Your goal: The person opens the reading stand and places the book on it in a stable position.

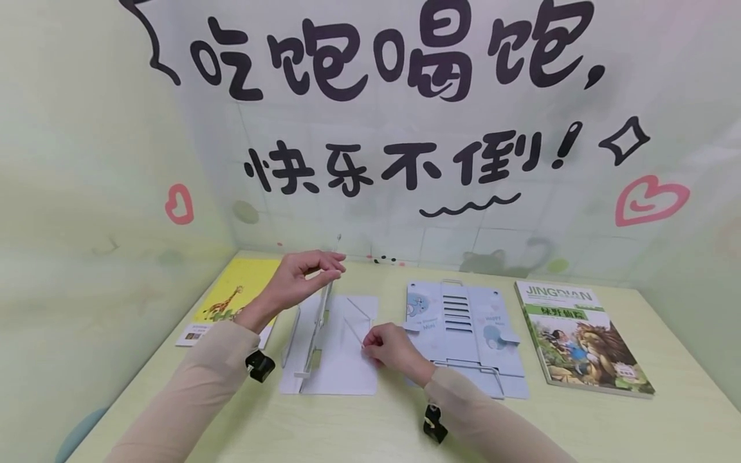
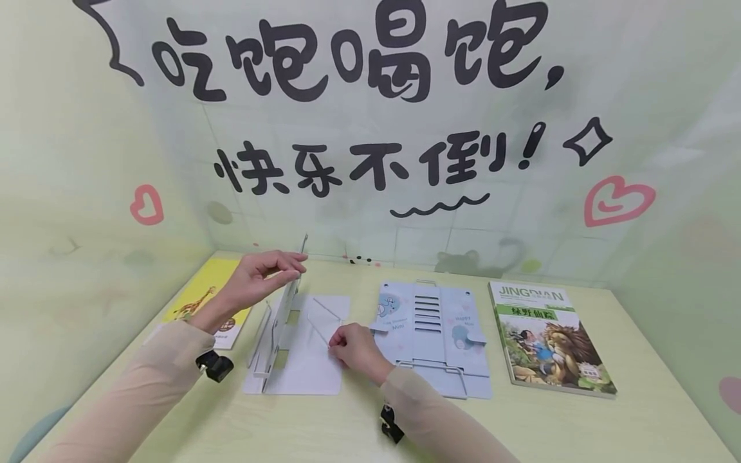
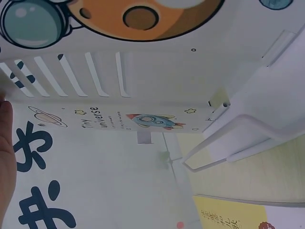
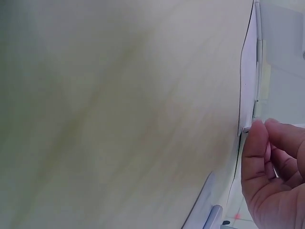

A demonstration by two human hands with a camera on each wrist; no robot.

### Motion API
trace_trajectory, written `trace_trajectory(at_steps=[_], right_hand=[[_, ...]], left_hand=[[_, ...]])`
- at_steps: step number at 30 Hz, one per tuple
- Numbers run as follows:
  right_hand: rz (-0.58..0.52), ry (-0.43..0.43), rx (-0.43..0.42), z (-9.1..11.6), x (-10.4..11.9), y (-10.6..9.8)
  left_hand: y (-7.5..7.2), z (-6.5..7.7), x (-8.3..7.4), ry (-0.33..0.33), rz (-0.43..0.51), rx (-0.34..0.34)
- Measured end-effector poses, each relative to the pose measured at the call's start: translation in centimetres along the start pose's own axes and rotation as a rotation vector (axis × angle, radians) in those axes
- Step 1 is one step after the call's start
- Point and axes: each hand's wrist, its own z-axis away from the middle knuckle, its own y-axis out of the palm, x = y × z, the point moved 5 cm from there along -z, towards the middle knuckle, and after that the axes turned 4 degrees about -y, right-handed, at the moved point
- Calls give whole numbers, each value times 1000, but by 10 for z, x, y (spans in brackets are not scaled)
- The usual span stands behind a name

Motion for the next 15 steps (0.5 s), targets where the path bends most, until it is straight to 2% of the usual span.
trace_trajectory(at_steps=[15], right_hand=[[18,28,31,1,-2,1]], left_hand=[[9,-3,-1,12,-29,16]])
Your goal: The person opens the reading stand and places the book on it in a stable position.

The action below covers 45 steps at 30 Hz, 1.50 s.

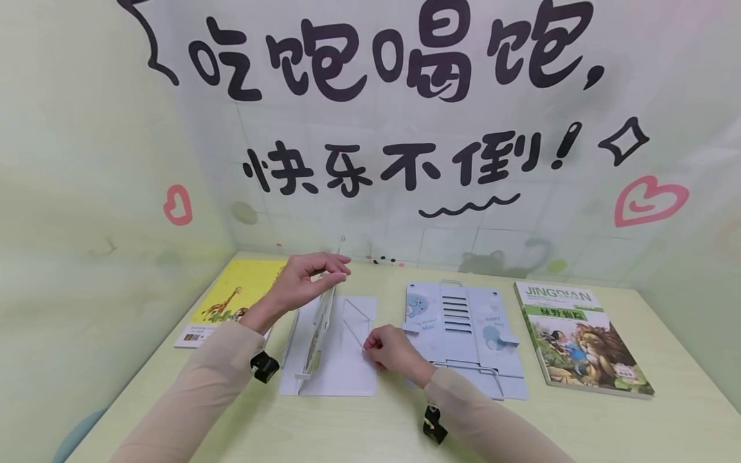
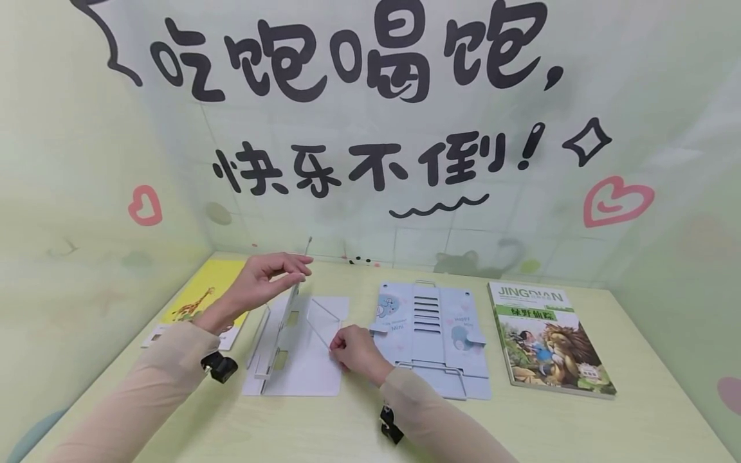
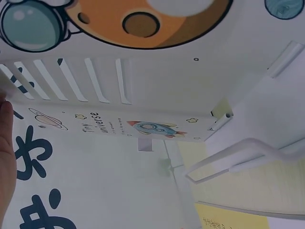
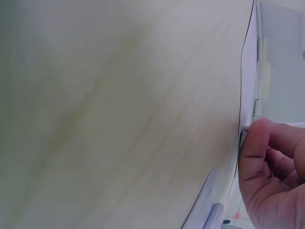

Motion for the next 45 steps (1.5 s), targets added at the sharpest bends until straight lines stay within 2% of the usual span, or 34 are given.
trace_trajectory(at_steps=[13,21,31,45], right_hand=[[-33,4,7,0,-2,-2],[-56,-1,5,-1,-4,-3],[-62,11,16,-1,-4,-2],[-80,-6,20,-2,-6,-2]], left_hand=[[12,-5,0,69,2,14],[17,-7,0,61,-22,17],[27,-9,0,63,-10,59],[37,-12,2,24,-35,78]])
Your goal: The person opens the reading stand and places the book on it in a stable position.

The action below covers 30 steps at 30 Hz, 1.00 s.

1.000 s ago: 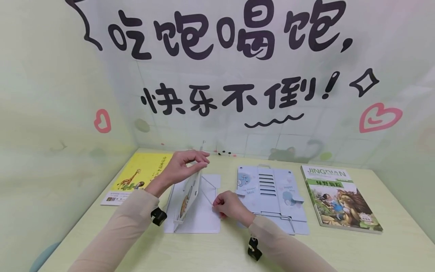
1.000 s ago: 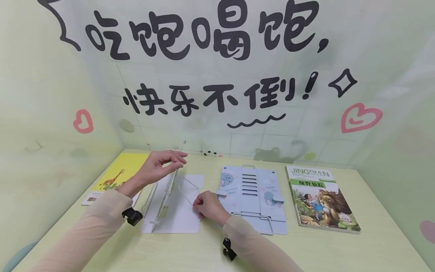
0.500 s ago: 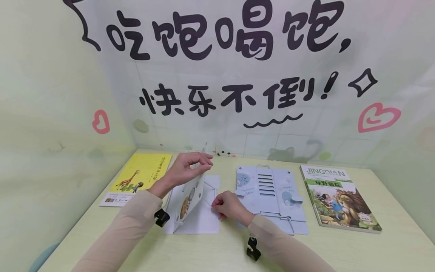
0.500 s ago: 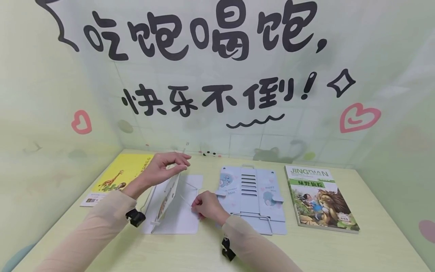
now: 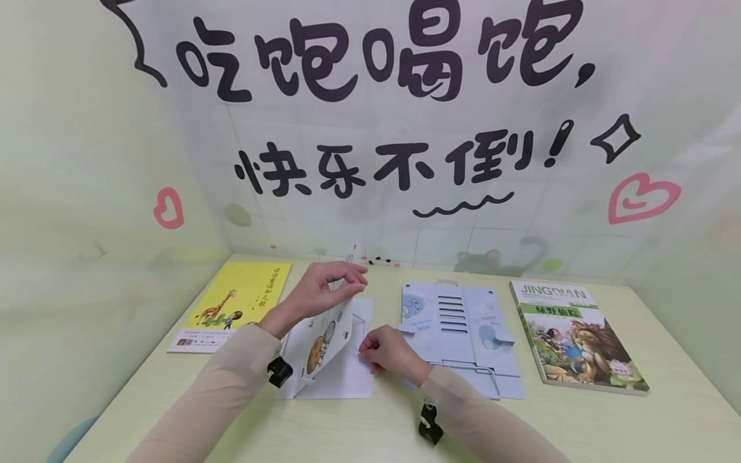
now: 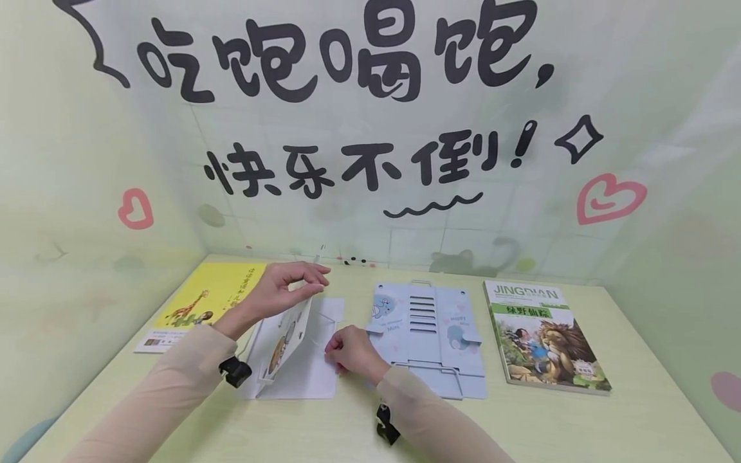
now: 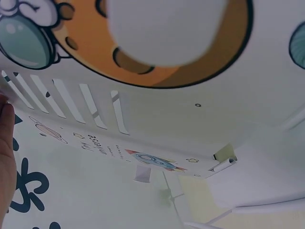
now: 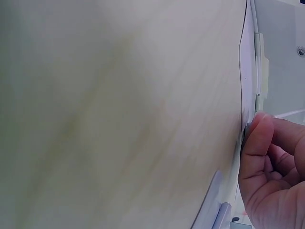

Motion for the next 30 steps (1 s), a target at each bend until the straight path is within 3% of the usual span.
trace_trajectory(at_steps=[20,30], right_hand=[[-69,54,-9,4,-5,-1],[-134,80,1,10,-5,-1]], left_hand=[[4,-2,1,11,2,11],[4,-2,-2,11,-63,38]])
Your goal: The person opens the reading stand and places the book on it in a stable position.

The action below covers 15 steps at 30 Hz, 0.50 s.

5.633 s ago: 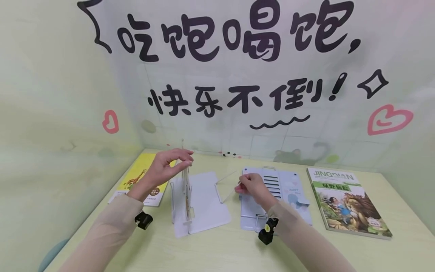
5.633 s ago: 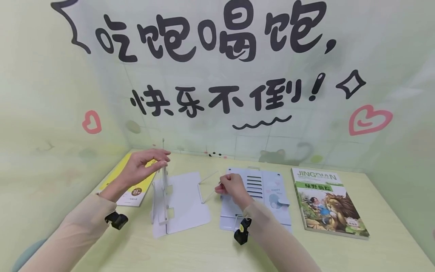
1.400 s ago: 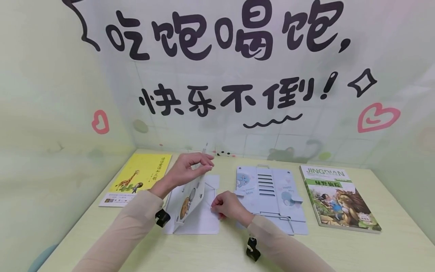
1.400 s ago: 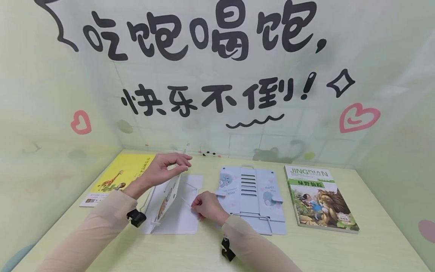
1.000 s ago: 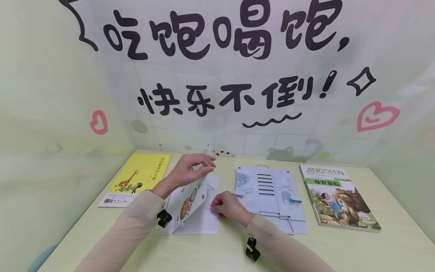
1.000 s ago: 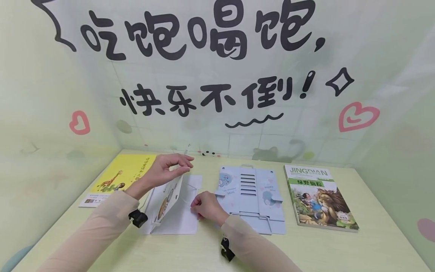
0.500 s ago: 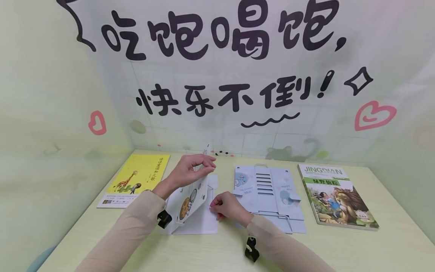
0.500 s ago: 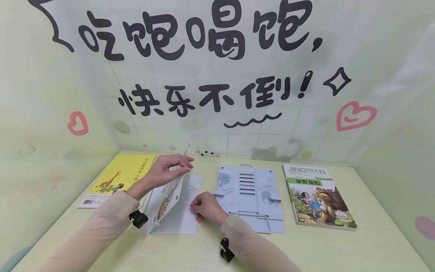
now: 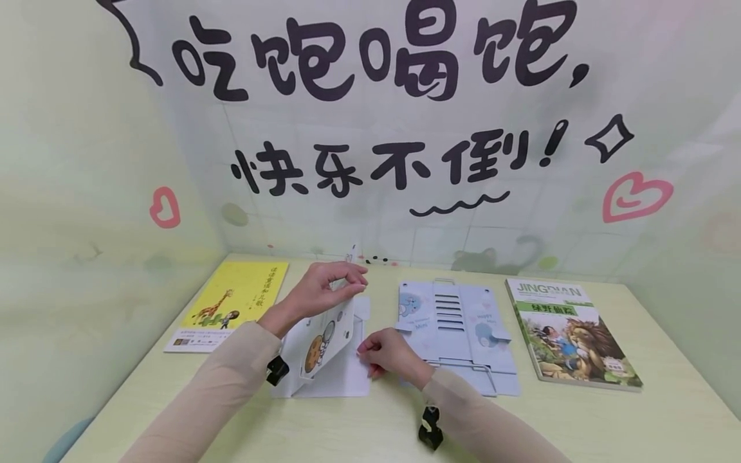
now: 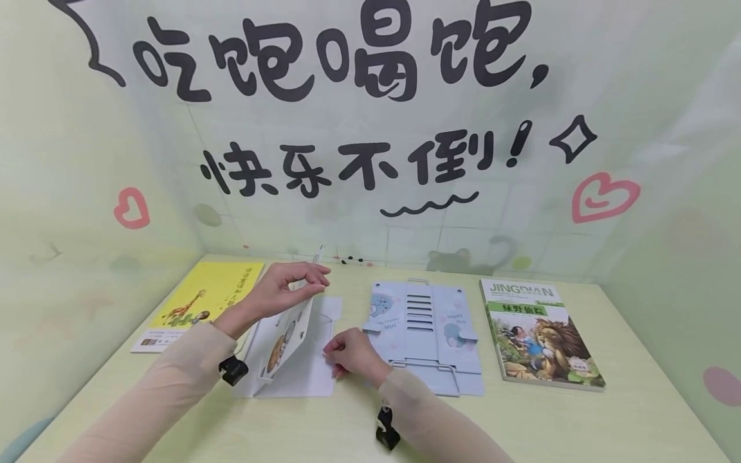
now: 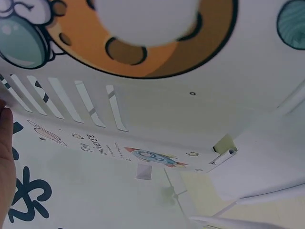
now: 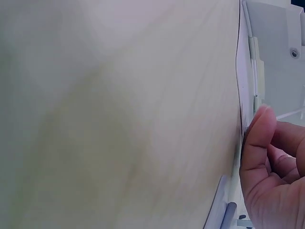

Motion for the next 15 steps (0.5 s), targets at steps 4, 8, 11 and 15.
trace_trajectory(at_steps=[4,8,11,15], right_hand=[[-37,8,10,7,0,1],[-116,-4,-5,18,2,2],[-210,-35,-27,29,6,5],[-353,-65,-51,43,16,18]], left_hand=[[0,1,2,-20,-1,0],[0,1,3,-28,16,-6],[-1,1,5,-53,51,-15],[-2,-1,9,-130,125,-43]])
